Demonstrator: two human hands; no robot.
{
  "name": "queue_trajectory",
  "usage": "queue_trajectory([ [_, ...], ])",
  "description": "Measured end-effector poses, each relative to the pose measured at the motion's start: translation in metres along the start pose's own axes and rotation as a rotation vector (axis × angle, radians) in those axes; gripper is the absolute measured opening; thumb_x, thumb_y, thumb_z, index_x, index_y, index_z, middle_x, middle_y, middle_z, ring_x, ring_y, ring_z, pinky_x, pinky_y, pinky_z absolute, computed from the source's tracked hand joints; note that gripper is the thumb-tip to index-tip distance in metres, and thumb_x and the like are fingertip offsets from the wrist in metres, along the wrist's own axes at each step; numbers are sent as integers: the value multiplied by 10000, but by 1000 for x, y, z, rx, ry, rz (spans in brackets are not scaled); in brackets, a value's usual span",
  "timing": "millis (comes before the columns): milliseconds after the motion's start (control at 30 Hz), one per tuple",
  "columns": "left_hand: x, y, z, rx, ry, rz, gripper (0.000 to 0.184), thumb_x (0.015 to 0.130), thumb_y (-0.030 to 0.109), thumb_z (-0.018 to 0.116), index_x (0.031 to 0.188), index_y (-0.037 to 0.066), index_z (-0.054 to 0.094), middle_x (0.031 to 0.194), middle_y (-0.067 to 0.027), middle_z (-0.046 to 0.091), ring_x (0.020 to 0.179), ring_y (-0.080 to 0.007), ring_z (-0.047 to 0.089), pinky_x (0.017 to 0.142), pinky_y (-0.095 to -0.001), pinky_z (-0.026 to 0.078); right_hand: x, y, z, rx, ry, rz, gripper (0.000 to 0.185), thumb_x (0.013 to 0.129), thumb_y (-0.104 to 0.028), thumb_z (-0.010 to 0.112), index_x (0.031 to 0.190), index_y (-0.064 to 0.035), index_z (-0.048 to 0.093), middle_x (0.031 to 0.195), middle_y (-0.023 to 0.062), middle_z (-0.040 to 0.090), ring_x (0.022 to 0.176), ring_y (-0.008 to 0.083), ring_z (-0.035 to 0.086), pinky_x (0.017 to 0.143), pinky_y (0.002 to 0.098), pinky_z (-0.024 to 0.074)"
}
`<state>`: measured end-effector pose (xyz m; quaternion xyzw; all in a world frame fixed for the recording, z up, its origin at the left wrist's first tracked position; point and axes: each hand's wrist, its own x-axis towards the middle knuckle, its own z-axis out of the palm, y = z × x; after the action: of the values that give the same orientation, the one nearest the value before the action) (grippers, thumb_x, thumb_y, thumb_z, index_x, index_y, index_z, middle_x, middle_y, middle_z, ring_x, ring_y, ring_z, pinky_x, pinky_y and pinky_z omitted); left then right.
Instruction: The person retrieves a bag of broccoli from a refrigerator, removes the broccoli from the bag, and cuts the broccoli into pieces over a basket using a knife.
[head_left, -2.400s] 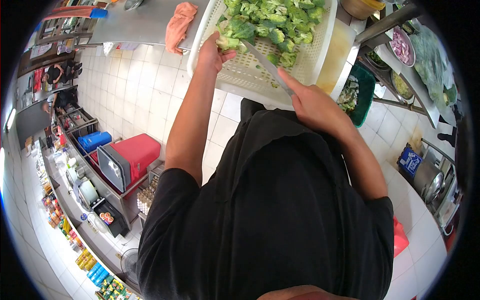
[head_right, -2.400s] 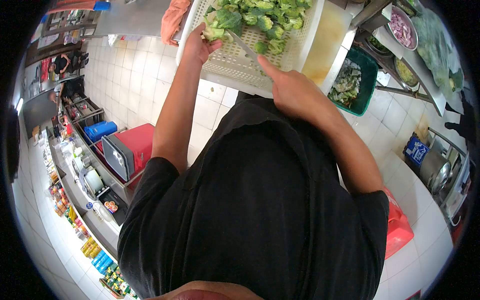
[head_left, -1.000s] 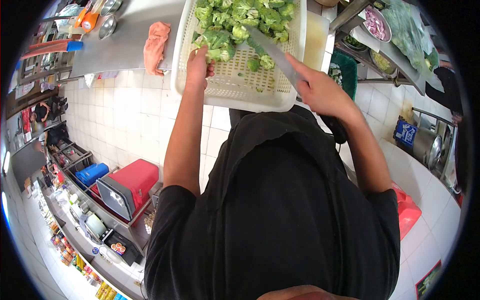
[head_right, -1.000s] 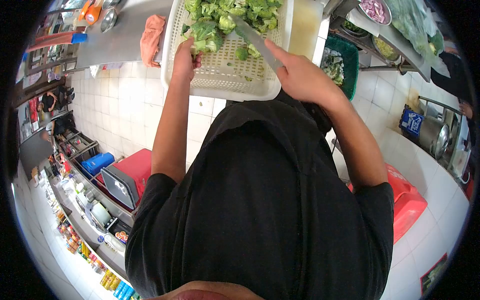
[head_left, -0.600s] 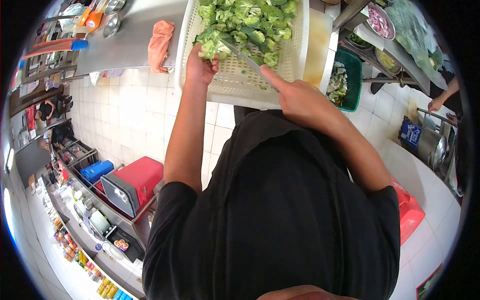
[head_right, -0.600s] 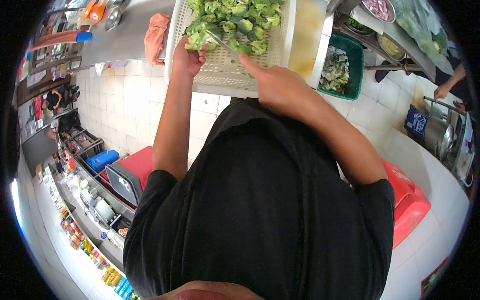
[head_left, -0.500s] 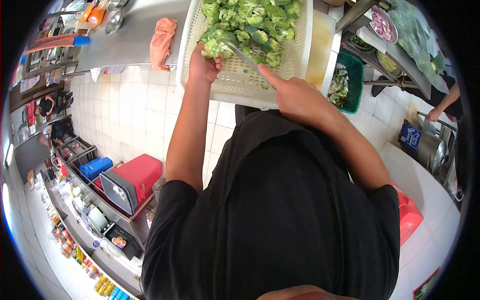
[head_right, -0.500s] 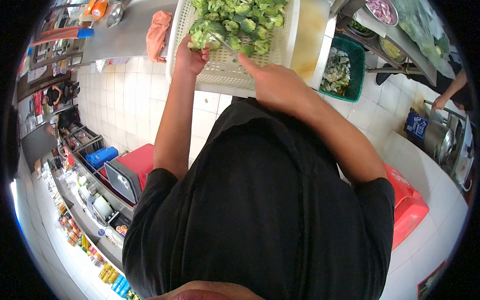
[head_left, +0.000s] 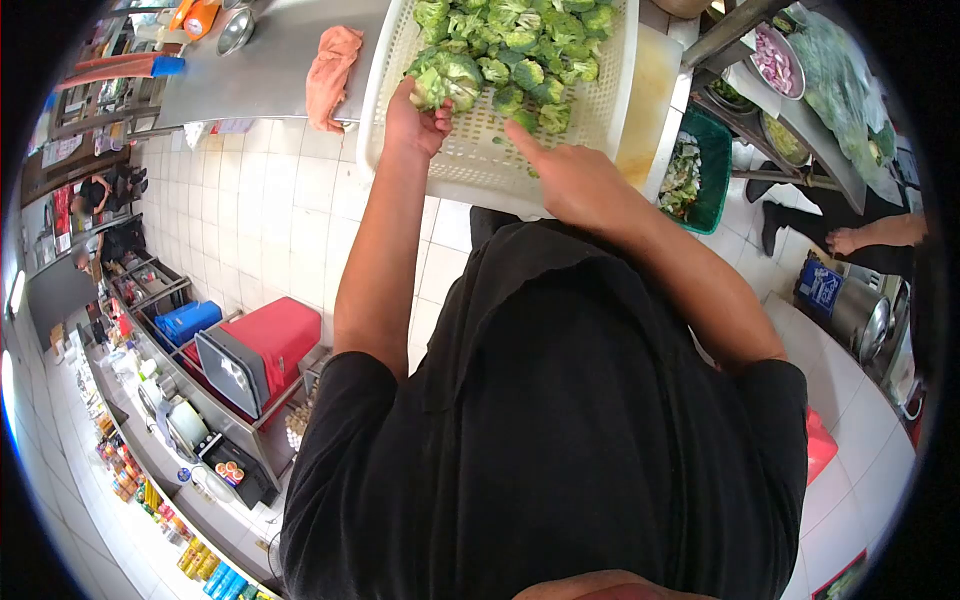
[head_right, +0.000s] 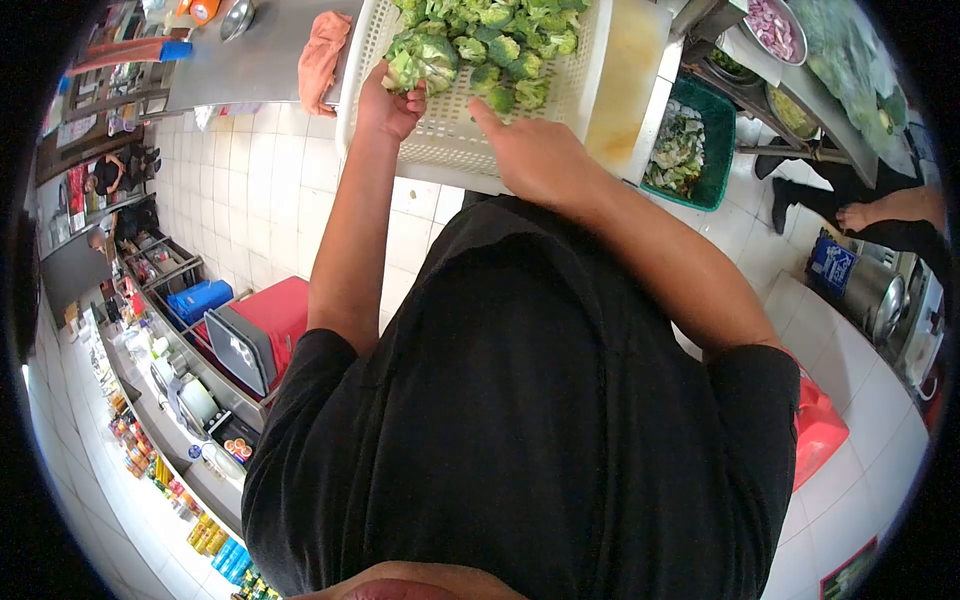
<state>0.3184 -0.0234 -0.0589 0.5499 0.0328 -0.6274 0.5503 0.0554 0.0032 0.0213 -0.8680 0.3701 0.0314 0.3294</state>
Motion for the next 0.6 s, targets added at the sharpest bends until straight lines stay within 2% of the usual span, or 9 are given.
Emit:
queue_trajectory([
  [133,-1,2,1,19,-20,28,399,1016,459,428,1154,103,546,802,-132,575,579,-166,437,485,-257,349,2,-1,-6,23,-16,28,787,861,-26,486,1591,-144,217,874,265,663,814,439,651,761,529,498],
  [267,-1,3,-1,73,-55,-15,389,1036,416,420,1201,78,518,807,-163,590,578,-168,456,483,-253,350,-5,25,-10,234,20,65,725,899,-45,450,1584,-176,251,897,285,657,804,436,647,755,517,498],
  [333,-5,4,-2,110,-42,18,389,1032,419,431,1200,79,519,803,-151,595,577,-161,457,486,-255,351,-19,42,-13,260,115,79,699,916,-59,436,1580,-192,262,886,292,653,777,432,645,748,510,499],
  [433,-6,6,-8,237,-56,41,359,1012,422,475,1141,96,551,772,-110,600,588,-144,481,487,-258,366,-45,46,-38,237,123,132,703,918,-67,446,1578,-235,270,809,290,640,727,434,633,729,514,499],
  [600,-10,5,-6,475,-112,75,335,988,400,536,1084,81,572,777,-59,614,601,-112,502,509,-254,408,-59,30,-42,84,15,101,732,914,-88,466,1579,-299,245,720,265,619,680,452,613,694,545,495],
])
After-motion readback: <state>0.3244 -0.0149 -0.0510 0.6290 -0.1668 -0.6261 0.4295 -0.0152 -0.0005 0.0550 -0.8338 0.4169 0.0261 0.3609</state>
